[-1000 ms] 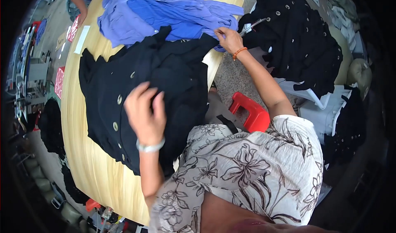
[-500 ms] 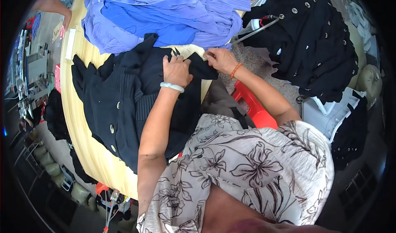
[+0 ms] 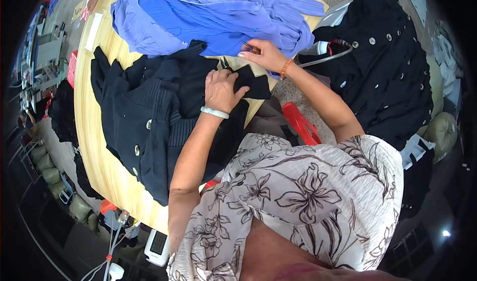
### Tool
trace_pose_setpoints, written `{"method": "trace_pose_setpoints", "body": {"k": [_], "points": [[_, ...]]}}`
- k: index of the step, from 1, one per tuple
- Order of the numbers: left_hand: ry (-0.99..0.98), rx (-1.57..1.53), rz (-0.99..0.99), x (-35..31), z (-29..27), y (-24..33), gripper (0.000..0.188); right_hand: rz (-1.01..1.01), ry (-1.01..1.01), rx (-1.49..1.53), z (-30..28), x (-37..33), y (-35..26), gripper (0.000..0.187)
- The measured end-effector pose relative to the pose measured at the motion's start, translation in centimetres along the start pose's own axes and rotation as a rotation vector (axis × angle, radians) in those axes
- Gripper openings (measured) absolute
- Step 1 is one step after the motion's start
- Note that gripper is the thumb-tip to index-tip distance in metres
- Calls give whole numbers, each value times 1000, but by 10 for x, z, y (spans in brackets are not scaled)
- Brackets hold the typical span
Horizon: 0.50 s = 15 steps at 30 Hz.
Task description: Attaching tags and fasteners to black garments at a workbench in a factory setting.
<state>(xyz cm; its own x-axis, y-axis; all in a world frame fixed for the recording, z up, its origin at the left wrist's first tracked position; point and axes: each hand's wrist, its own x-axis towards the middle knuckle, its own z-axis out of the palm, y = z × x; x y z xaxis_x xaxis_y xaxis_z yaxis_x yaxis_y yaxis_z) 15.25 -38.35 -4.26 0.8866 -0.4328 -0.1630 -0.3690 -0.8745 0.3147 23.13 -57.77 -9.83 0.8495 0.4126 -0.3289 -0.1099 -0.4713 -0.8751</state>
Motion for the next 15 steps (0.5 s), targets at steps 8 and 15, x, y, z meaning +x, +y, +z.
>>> {"method": "trace_pose_setpoints", "body": {"k": [8,15], "points": [[357,-1412,-401,-4,10,14,22,144,-131,1199,55,-43,-71,24],[294,-1591,-651,-67,-52,27,30,47,102,489,56,-17,-67,35]]}}
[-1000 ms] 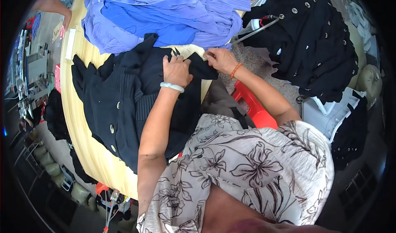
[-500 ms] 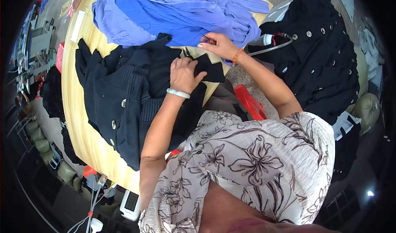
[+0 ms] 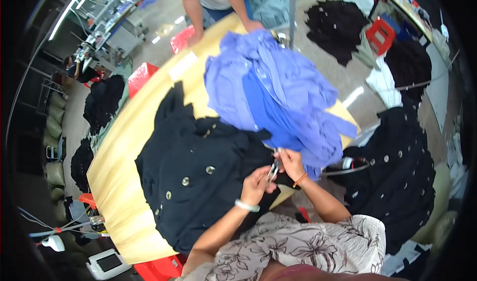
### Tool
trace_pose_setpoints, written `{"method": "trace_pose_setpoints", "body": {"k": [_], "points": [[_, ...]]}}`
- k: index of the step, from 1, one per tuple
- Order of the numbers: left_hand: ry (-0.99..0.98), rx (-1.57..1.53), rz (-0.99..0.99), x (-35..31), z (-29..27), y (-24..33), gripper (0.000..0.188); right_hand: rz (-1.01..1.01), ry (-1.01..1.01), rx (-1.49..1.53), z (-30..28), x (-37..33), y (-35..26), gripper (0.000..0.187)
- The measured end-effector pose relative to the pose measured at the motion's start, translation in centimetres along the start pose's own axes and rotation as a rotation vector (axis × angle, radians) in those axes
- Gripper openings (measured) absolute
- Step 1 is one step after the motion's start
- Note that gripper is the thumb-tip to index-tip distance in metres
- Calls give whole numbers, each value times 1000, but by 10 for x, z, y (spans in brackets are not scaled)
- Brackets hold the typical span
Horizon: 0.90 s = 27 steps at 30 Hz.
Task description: Attaching tags and fasteners to black garments at a workbench in a factory setting.
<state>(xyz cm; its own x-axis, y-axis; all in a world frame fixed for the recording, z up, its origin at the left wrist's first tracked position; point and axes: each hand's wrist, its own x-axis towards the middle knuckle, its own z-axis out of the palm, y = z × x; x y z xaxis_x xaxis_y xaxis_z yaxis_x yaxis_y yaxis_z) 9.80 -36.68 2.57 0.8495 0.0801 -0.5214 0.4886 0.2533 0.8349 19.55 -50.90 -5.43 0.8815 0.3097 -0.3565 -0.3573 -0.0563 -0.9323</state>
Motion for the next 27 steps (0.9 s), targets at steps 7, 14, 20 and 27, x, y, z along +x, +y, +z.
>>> {"method": "trace_pose_setpoints", "body": {"k": [7,14,20,27], "points": [[305,-82,442,-118,-87,50,20,-208,132,-879,17,28,30,33],[1136,28,700,-240,-271,2,27,-74,138,-1252,11,51,54,32],[1635,-183,339,-305,-429,-170,36,-136,207,-1032,-12,101,94,13],[1747,-152,118,-287,-523,-282,29,-289,266,-1081,2,66,47,31]]}}
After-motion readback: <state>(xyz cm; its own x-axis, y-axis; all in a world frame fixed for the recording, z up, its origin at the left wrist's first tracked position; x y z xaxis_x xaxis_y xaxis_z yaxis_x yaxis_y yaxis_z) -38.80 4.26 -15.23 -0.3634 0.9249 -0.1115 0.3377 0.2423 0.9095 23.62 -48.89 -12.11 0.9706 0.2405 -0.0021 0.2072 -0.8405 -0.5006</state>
